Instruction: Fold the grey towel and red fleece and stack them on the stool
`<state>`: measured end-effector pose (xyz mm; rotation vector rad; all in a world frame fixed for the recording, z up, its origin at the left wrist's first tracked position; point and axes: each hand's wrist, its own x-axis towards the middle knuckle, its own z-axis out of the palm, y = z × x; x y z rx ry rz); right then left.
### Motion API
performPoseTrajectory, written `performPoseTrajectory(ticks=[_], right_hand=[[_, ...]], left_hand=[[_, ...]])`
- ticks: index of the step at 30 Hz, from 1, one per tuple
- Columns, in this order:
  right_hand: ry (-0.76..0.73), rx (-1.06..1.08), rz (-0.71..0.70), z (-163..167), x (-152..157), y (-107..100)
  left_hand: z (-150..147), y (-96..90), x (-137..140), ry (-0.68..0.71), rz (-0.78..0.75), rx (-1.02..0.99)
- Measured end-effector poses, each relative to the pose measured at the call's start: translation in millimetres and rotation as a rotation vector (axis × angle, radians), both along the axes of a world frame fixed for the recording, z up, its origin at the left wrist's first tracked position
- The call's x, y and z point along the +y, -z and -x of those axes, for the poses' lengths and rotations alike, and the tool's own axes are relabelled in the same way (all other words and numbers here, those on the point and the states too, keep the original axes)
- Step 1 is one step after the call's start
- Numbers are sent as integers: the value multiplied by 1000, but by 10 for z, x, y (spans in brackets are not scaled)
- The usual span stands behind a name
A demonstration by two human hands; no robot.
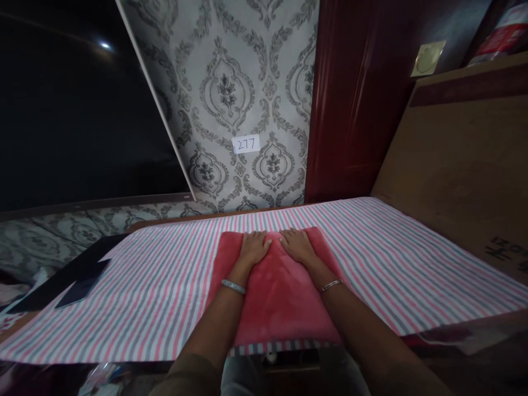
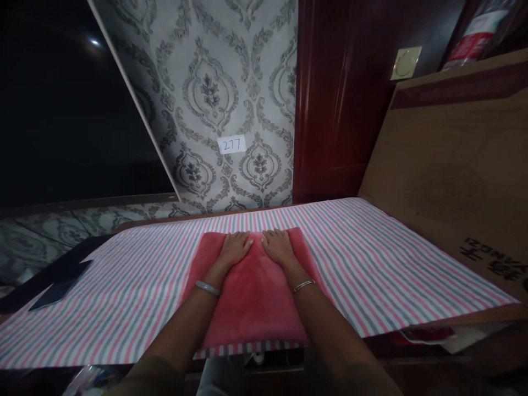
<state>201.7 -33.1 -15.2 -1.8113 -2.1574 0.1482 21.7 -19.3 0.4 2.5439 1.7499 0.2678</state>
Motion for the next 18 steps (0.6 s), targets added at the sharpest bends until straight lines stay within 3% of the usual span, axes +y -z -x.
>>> performPoseTrajectory(ticks=[8,18], right_hand=[[148,-6,13,-214,8,14],[298,175,108,-589,61,139]], left_hand=[[453,-93,126,-195,75,40],[1005,30,88,-279,131,-178]])
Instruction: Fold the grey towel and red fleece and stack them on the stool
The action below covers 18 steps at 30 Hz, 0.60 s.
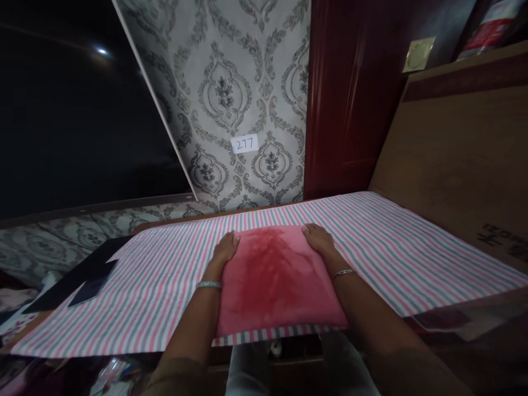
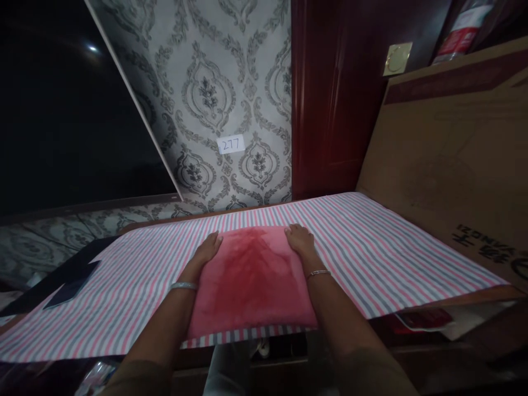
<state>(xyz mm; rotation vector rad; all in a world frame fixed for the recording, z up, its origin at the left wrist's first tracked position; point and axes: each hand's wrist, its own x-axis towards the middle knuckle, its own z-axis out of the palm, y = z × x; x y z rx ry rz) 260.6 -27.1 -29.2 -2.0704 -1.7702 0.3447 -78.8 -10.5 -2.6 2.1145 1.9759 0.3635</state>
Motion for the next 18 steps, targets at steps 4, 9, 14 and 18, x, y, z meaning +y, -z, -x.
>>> performPoseTrajectory(ticks=[4,9,14,18], right_hand=[[37,99,-16,-191,-70,103],[48,235,-59,-485,-340,241],[31,668,-258,-631,-810,391],[73,838,-295,-578,-1149,455]], left_hand=[[161,11,-124,28,-26,-117],[412,27,-361,60,-48,-419],[603,3,-627,-57,-45,-860],[564,-66,-911,-120,98,-1082]])
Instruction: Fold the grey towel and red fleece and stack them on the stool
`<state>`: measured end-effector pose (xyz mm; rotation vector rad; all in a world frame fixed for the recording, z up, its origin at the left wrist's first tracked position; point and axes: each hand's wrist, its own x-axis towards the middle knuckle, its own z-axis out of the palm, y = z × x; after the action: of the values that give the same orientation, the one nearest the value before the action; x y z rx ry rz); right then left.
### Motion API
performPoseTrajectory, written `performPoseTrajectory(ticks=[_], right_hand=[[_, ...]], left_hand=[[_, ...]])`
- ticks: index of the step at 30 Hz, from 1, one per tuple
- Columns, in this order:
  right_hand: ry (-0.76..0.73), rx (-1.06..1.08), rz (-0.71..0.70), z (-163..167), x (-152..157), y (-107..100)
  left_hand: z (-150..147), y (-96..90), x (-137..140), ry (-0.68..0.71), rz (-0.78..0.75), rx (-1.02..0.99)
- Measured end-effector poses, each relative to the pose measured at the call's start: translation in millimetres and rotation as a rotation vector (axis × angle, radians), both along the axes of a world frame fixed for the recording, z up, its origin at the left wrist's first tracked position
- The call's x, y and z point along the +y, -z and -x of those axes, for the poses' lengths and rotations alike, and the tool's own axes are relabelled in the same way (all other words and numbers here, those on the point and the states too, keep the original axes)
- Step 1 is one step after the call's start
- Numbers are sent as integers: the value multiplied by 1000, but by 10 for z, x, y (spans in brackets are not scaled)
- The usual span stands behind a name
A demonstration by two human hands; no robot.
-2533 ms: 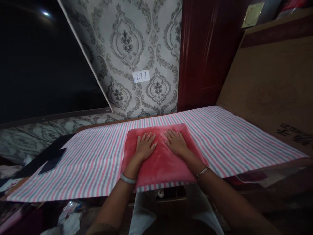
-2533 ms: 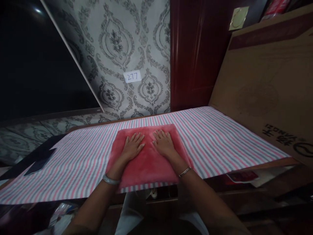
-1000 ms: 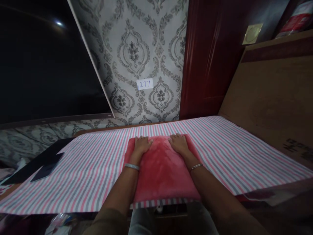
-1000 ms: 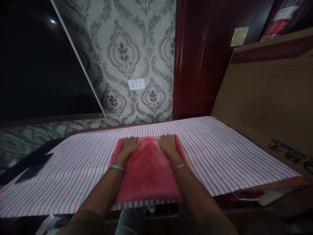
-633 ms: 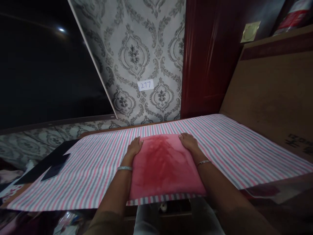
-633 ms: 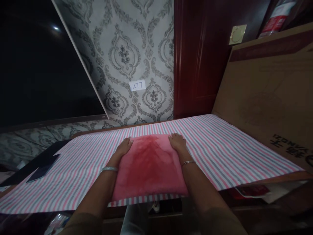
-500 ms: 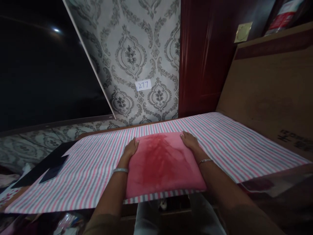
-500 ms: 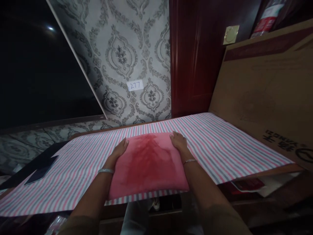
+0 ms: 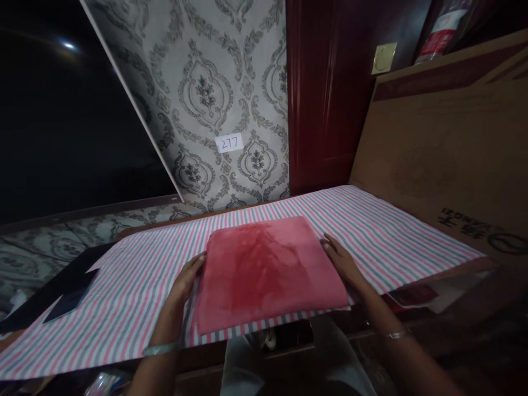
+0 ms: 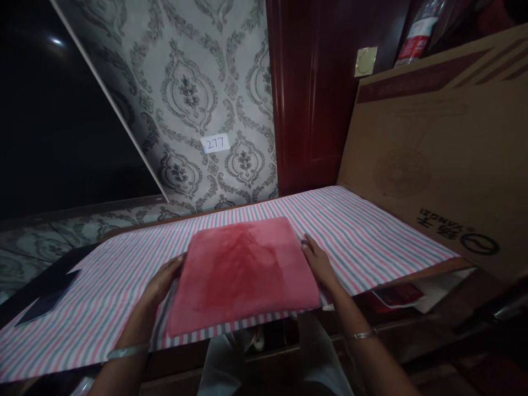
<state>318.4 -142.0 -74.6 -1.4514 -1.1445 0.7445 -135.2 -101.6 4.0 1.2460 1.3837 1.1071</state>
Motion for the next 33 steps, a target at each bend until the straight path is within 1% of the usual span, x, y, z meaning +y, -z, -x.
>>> performPoseTrajectory(ticks=[3,5,9,12,16,19,21,25,29,33], right_hand=[[19,-14,62,67,-135,-52],[8,-19,83,94,-165,-116],[-50,45,105,92,-131,-202],[-101,141,128,84,-73,-203],[-205,315,152,126,-49,-217],[-242,450,130,191,-113,-287],[-244,499,129,232,-173,-353],[-286,520,133,284,-251,-460],[-352,509,109,295,-255,-474],[-370,488,113,264,-238,-435]], left_hand=[[-84,-18,-179,18,132,-106],[-134,-10,-247,-23,172,-158],[-203,10,-280,-111,176,-208],[-218,27,-262,-86,173,-199],[-205,62,-228,-70,151,-198],[-216,56,-239,-76,169,-202],[-246,31,-270,-51,201,-208],[-320,2,-325,10,216,-239],[-343,48,-312,-37,223,-186],[-341,94,-285,-80,221,-159]])
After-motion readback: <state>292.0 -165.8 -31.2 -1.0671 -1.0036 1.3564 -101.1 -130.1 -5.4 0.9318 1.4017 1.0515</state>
